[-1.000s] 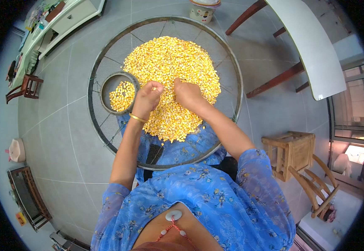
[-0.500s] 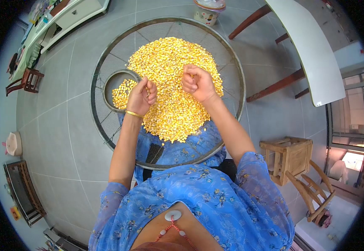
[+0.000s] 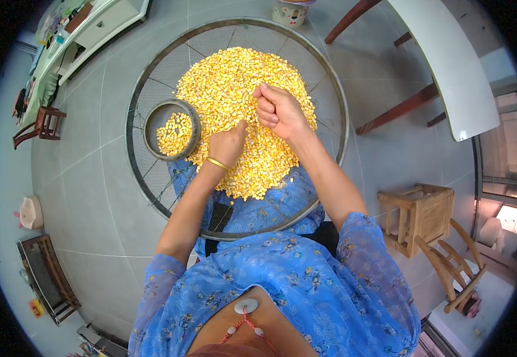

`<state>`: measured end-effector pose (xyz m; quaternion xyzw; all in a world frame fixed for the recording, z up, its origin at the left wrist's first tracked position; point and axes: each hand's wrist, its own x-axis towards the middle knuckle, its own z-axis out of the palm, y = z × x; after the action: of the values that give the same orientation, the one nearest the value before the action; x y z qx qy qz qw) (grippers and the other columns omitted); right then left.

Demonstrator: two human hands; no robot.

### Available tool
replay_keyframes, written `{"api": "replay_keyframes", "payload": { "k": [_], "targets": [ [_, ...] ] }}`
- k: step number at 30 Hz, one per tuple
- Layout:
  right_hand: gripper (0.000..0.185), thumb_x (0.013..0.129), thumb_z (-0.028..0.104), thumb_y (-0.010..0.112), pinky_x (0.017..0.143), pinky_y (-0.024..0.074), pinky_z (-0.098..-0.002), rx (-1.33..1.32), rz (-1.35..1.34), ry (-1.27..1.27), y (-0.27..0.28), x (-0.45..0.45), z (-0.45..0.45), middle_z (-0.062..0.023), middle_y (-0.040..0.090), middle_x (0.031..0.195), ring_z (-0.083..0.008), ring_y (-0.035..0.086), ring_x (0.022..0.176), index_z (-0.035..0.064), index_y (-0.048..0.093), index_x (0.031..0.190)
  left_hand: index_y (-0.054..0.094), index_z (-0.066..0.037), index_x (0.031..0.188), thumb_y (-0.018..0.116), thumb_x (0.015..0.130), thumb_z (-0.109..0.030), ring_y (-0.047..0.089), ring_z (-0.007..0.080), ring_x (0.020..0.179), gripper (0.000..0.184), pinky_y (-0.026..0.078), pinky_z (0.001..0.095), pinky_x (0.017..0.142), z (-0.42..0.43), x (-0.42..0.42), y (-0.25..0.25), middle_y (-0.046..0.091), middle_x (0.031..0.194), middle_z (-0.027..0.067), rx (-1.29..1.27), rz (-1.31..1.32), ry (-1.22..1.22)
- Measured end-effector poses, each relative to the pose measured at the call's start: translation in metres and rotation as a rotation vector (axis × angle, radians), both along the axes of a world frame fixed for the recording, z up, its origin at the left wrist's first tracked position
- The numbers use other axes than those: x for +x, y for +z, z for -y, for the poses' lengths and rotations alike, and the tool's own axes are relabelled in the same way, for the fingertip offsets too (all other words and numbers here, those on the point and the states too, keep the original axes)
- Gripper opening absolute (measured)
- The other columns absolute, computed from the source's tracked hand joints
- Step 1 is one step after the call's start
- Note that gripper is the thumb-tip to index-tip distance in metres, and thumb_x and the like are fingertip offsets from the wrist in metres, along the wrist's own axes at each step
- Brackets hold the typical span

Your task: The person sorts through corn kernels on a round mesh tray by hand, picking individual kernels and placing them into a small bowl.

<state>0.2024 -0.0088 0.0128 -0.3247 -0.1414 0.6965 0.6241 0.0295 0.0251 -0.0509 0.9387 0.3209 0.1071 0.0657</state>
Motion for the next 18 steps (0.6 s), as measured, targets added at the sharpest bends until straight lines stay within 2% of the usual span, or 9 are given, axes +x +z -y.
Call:
{"api": "replay_keyframes", "payload": {
  "k": [4, 7, 11, 13, 16, 18],
  "targets": [
    [0.024, 0.098, 0.024, 0.04, 0.034, 0.0228, -0.0201, -0.009, 0.09, 0.024, 0.006, -0.001, 0.001, 0.0056, 0.036, 0.051, -0.0039, 0.028, 0.037, 0.0067, 0.052, 0.085, 0.047, -0.008, 0.084, 0.049, 0.08, -0.01, 0.062, 0.0222, 0.05, 0.005, 0.047, 0.0349, 0.042, 0.001, 0.002, -0.003, 0.061, 0.06, 0.0083, 0.021, -0.027, 0.011],
    [0.024, 0.097, 0.023, 0.041, 0.034, 0.0226, -0.0199, -0.006, 0.108, 0.025, 0.006, 0.001, 0.001, 0.0055, 0.036, 0.051, -0.0038, 0.027, 0.037, 0.006, 0.052, 0.086, 0.047, -0.006, 0.084, 0.048, 0.081, -0.009, 0.062, 0.0234, 0.05, 0.004, 0.048, 0.035, 0.043, 0.001, 0.003, 0.001, 0.06, 0.058, 0.0091, 0.019, -0.009, 0.0],
    [0.024, 0.096, 0.023, 0.043, 0.035, 0.0219, -0.0205, -0.013, 0.175, 0.0, 0.003, 0.002, 0.0, 0.0038, 0.036, 0.052, -0.0046, 0.028, 0.038, 0.0029, 0.052, 0.087, 0.047, -0.004, 0.084, 0.046, 0.083, -0.009, 0.062, 0.0251, 0.049, 0.005, 0.048, 0.0362, 0.044, 0.005, 0.003, 0.004, 0.06, 0.055, 0.0109, -0.034, -0.108, 0.033],
    [0.024, 0.096, 0.024, 0.044, 0.035, 0.0222, -0.0203, -0.036, 0.292, -0.028, 0.0, 0.002, -0.001, 0.0031, 0.038, 0.053, -0.0049, 0.028, 0.039, 0.0026, 0.052, 0.087, 0.046, -0.003, 0.084, 0.046, 0.083, -0.01, 0.062, 0.0259, 0.049, 0.007, 0.048, 0.037, 0.044, 0.006, 0.002, 0.0, 0.06, 0.055, 0.0115, -0.035, -0.12, 0.044],
    [0.023, 0.096, 0.023, 0.044, 0.036, 0.0223, -0.0202, -0.069, 0.24, -0.101, -0.002, 0.0, -0.002, 0.0025, 0.039, 0.054, -0.0049, 0.028, 0.039, 0.0024, 0.052, 0.087, 0.047, -0.004, 0.084, 0.046, 0.083, -0.011, 0.061, 0.0282, 0.049, 0.007, 0.048, 0.0398, 0.045, 0.005, 0.0, 0.006, 0.06, 0.054, 0.0118, -0.046, -0.094, 0.057],
    [0.022, 0.096, 0.021, 0.044, 0.035, 0.0222, -0.0203, -0.085, 0.208, -0.135, 0.0, 0.0, -0.003, 0.0023, 0.039, 0.055, -0.0047, 0.028, 0.039, 0.0023, 0.052, 0.088, 0.049, -0.005, 0.085, 0.048, 0.085, -0.014, 0.062, 0.0285, 0.052, 0.009, 0.047, 0.0406, 0.045, 0.003, -0.002, 0.012, 0.062, 0.06, 0.0165, -0.202, -0.041, 0.087]
  ]
}}
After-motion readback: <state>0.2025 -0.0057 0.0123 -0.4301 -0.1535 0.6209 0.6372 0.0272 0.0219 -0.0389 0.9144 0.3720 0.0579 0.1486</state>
